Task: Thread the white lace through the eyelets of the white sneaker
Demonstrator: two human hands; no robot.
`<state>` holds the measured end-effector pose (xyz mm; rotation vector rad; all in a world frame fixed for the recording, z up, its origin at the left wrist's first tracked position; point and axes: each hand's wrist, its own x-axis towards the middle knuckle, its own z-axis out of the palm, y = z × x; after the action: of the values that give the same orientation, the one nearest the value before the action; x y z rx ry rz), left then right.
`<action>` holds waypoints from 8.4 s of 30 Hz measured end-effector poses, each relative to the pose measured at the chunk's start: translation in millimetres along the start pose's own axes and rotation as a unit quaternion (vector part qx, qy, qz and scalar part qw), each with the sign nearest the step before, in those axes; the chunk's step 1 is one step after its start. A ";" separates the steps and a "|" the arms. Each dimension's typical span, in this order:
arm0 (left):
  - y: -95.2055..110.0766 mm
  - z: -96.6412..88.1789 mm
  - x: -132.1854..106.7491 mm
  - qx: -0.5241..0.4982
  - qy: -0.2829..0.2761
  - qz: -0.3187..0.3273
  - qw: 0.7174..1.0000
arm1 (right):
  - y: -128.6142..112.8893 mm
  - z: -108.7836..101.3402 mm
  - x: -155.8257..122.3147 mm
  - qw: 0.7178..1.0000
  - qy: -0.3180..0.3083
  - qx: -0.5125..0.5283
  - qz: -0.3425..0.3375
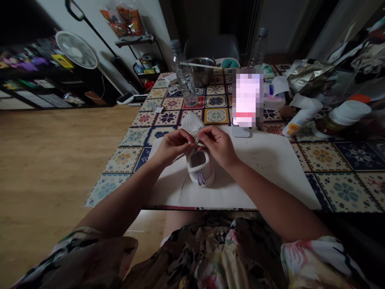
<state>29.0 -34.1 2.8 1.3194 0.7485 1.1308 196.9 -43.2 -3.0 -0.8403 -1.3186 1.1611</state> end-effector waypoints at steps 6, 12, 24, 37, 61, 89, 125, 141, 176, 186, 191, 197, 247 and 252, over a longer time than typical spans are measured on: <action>0.4 -1.2 1.1 -0.010 0.022 -0.002 1.000 | 0.0 -3.4 1.2 0.995 -0.035 -0.075 -0.050; 4.3 -2.0 3.2 0.010 0.024 -0.002 1.000 | -2.1 -10.6 5.2 0.973 -0.046 -0.194 -0.118; 4.4 -2.3 1.6 0.078 0.038 0.007 0.996 | -12.8 -11.1 2.8 0.967 -0.159 0.043 0.195; 0.2 -4.8 3.5 0.091 0.045 -0.031 0.994 | -9.1 -9.0 -3.5 0.918 -0.091 -0.270 -0.274; -16.2 -31.2 16.7 0.332 0.067 0.074 0.938 | -22.0 -30.5 9.2 0.930 -0.278 -0.159 -0.179; 9.6 -22.6 4.1 0.309 -0.120 0.073 0.941 | -24.8 -28.6 10.2 0.979 -0.193 -0.067 0.028; 8.5 -16.0 2.3 0.273 -0.126 0.031 0.953 | -17.0 -28.5 11.9 0.964 -0.222 -0.138 0.055; 3.0 -17.3 3.2 0.207 -0.122 0.044 0.970 | -6.6 -26.1 9.0 0.939 -0.256 -0.211 -0.087; 2.5 3.2 -8.9 -0.012 0.005 0.011 1.000 | -16.0 -9.1 -13.1 0.920 -0.120 -0.240 -0.285; 8.5 3.3 -12.8 0.070 -0.055 0.110 0.990 | -15.8 -10.5 -8.8 0.987 0.025 -0.108 -0.120; 10.9 3.4 -13.6 0.088 -0.021 0.114 0.989 | -15.8 -11.3 -6.6 0.985 -0.001 -0.133 -0.111; 14.1 1.2 -12.9 0.134 0.043 0.163 0.977 | -18.6 -10.2 -7.5 0.954 -0.124 -0.190 -0.198; 19.5 -53.8 9.2 0.264 -0.157 -0.196 0.931 | -22.8 -52.1 20.1 0.923 -0.295 -0.175 0.175; 24.5 -60.1 9.2 0.269 -0.197 -0.198 0.922 | -24.6 -61.7 24.1 0.902 -0.329 -0.151 0.234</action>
<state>-28.5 -7.1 18.9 1.6847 1.0028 0.3149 258.5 -17.3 19.8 -1.0782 -1.9526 1.7467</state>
